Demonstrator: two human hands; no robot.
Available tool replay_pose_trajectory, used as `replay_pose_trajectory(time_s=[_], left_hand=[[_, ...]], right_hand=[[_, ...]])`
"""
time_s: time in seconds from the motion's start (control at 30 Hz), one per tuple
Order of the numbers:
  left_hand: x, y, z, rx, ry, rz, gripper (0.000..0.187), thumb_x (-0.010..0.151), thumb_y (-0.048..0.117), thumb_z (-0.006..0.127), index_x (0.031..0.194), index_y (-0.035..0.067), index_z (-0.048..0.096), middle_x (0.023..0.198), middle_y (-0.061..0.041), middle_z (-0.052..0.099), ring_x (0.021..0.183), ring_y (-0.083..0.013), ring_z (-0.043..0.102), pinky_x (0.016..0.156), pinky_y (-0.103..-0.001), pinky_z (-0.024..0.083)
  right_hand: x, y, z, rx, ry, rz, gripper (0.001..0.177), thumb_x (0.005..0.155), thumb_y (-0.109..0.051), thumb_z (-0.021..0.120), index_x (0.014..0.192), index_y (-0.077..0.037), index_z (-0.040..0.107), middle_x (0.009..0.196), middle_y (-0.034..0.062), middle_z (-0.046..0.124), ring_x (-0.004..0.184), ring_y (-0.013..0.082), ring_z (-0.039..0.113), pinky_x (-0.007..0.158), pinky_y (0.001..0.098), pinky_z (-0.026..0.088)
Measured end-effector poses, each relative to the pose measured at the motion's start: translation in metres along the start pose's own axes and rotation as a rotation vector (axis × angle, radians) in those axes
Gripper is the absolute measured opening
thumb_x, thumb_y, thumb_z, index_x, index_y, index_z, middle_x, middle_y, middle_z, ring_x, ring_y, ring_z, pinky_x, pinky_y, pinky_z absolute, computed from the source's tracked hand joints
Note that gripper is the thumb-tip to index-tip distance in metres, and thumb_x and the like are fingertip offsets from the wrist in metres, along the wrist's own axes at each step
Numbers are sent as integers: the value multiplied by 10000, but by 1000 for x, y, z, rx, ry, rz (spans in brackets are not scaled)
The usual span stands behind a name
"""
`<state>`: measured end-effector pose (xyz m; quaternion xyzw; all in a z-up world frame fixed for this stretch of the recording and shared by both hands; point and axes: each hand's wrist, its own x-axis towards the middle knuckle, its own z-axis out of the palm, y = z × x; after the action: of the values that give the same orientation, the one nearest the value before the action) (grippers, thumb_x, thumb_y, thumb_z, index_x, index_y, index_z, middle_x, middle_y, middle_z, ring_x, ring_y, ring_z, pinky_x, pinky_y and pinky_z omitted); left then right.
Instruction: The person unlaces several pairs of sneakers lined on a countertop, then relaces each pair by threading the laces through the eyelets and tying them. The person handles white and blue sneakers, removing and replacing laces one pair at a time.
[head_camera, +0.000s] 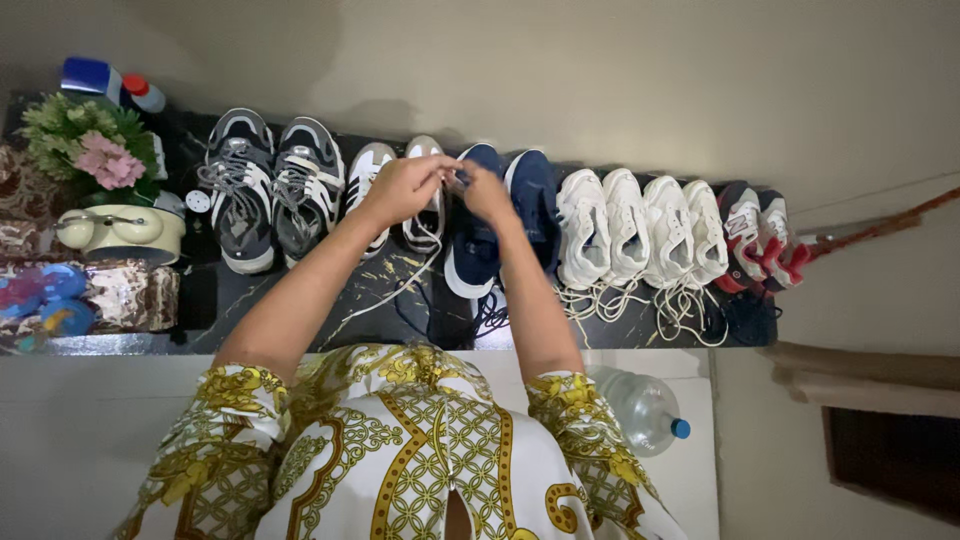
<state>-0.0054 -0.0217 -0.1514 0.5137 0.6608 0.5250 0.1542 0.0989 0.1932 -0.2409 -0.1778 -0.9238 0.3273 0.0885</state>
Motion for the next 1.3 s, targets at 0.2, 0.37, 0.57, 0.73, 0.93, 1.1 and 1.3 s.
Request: replay_pose_trajectory(time_s=[0.2, 0.37, 0.57, 0.73, 0.93, 1.1, 1.3], left_hand=[[-17, 2, -5, 699, 187, -176, 385, 871, 134, 629, 1243, 58, 697, 1400, -108, 616, 1413, -327, 446, 1124, -659, 267], [-36, -6, 15, 854, -174, -592, 515, 800, 484, 739, 1127, 87, 757, 1613, -165, 389, 1555, -385, 185, 1126, -786, 25], [-43, -30, 64, 1025, -19, -610, 1041, 666, 549, 802, 1497, 16, 472, 1601, -200, 358, 1528, -389, 189, 1091, -793, 36], [-58, -65, 74, 1138, 207, -507, 821, 838, 256, 706, 1583, 107, 395, 1624, -182, 366, 1552, -392, 223, 1108, -801, 49], [-73, -68, 79, 1075, 307, -464, 793, 868, 225, 687, 1590, 91, 386, 1631, -197, 361, 1554, -416, 194, 1093, -823, 12], [-70, -57, 76, 977, 228, -561, 976, 710, 240, 747, 1591, 68, 364, 1622, -219, 330, 1547, -428, 178, 1077, -821, -15], [-62, -50, 70, 973, 207, -456, 886, 727, 162, 731, 1569, 143, 455, 1585, -203, 374, 1540, -413, 203, 1095, -797, 21]], right_hand=[[-16, -21, 15, -217, -12, 106, 244, 951, -326, 617, 1040, -130, 731, 958, 190, 741, 900, 413, 705, 788, 517, 547], [-13, -18, 16, -111, 50, 115, 244, 924, -330, 644, 992, -110, 726, 933, 171, 746, 879, 410, 705, 760, 504, 548], [-14, -11, 17, 54, 63, 158, 215, 930, -287, 623, 1002, -106, 715, 895, 172, 742, 863, 381, 714, 753, 459, 550], [-10, 1, 9, -52, 131, 170, 226, 942, -309, 617, 1023, -122, 715, 917, 170, 741, 898, 400, 706, 777, 493, 544], [14, 36, -56, -168, 411, 270, 250, 936, -319, 616, 1029, -98, 687, 938, 196, 733, 888, 415, 702, 751, 513, 540], [14, 55, -102, -131, 559, 305, 234, 1008, -274, 580, 1013, -55, 663, 879, 206, 718, 836, 426, 681, 718, 520, 510], [12, 74, -96, 172, 610, 282, 249, 997, -257, 582, 1017, -26, 674, 790, 166, 694, 682, 334, 672, 663, 470, 513]])
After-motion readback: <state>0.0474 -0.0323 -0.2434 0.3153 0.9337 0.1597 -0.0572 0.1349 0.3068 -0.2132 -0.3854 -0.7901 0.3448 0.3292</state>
